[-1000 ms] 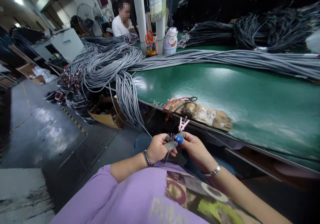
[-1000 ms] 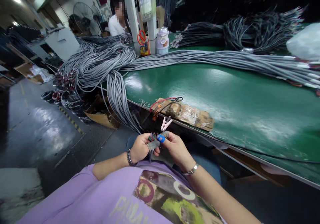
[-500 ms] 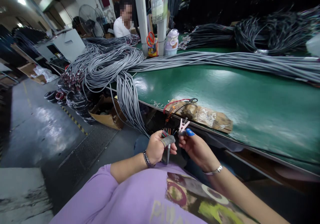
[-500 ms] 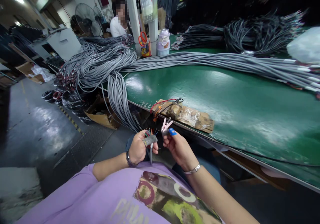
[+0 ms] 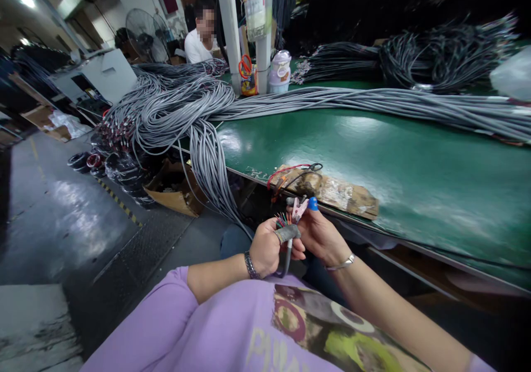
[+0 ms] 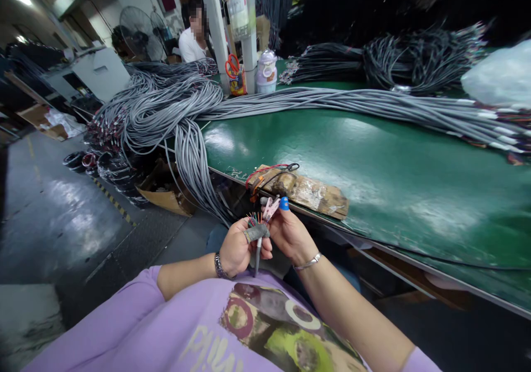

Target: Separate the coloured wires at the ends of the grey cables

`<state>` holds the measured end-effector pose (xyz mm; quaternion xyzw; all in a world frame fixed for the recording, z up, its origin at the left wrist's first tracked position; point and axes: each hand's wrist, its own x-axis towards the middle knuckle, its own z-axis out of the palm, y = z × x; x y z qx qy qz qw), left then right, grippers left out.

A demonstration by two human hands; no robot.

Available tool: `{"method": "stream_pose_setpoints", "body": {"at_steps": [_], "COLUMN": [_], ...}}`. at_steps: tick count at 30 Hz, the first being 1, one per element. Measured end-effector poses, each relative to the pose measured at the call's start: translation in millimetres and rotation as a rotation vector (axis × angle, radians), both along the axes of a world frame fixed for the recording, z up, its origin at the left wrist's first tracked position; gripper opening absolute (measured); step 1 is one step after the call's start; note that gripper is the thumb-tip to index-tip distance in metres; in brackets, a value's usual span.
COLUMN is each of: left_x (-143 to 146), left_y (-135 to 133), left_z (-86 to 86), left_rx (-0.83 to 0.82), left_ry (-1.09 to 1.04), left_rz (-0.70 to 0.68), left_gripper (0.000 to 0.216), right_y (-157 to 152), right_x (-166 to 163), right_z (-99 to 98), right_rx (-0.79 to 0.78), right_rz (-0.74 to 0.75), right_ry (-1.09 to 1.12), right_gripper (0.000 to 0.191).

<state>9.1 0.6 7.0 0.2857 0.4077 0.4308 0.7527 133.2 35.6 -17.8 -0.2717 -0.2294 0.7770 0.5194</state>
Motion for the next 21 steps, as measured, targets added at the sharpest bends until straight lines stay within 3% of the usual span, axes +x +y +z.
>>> {"method": "stream_pose_setpoints", "body": {"at_steps": [14,21], "left_x": [-5,-8], "left_y": [-5,-5], "left_z": [-3.0,-0.6], "left_rx": [0.009,0.054], "left_ry": [0.048,0.040], "left_rz": [-0.021,0.053], "left_gripper": [0.044,0.041], "right_y": [0,1], "right_x": [3,8], "right_z": [1.3,2.1], "right_rx": [-0.055,-0.097], "right_rz": [-0.056,-0.116], "right_ry": [-0.124,-0.126], "right_gripper": [0.049,0.024]}}
